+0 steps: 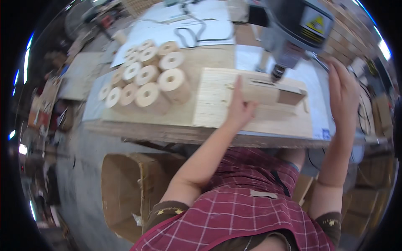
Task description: Using a drill press to machine slots into cylindrical wooden pieces in a workshop environment.
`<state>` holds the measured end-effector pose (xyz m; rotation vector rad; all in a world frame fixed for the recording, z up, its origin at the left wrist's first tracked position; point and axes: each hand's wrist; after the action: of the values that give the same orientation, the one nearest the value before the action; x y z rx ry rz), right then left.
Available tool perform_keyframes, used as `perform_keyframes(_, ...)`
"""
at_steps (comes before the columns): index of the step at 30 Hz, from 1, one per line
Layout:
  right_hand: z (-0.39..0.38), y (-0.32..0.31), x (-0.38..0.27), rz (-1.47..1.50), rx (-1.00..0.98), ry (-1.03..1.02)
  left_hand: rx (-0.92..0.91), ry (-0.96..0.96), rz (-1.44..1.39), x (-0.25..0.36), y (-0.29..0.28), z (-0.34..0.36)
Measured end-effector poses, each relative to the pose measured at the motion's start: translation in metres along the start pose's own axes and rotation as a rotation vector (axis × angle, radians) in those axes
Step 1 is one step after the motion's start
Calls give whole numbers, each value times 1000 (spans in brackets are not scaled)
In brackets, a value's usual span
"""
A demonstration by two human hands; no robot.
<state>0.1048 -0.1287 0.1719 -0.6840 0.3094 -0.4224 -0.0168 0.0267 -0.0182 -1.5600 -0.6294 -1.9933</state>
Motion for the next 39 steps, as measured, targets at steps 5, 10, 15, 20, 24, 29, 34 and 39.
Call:
perform_keyframes(5,-24,14,2,129,42,-6,-10,-31,-43,0,-4,0)
perform_keyframes(10,-53,41,9,313,80,163,-25,24,-23,4,-3,-2)
perform_keyframes(15,-74,75,15,391,181,123,-56,-12,-12,4,-4,-2)
perform_keyframes(20,-82,98,16,533,255,76,-48,-30,-41,5,-3,-2)
perform_keyframes(24,-79,89,13,498,235,64,-35,-56,-24,5,-2,-1)
perform_keyframes(29,-55,44,2,378,146,27,-37,-70,-76,7,1,-2)
perform_keyframes(34,10,1,10,200,17,56,-53,-73,-82,13,1,-1)
perform_keyframes(39,74,7,30,201,-47,48,-110,-76,-28,11,23,1)
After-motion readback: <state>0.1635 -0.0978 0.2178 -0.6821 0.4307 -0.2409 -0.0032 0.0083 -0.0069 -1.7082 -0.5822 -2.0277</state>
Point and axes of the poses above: each hand's wrist, its own z-axis towards the middle knuckle, its own y-axis out of the palm, x = y × z, and after that the axes turned 4 degrees about -z, right-handed
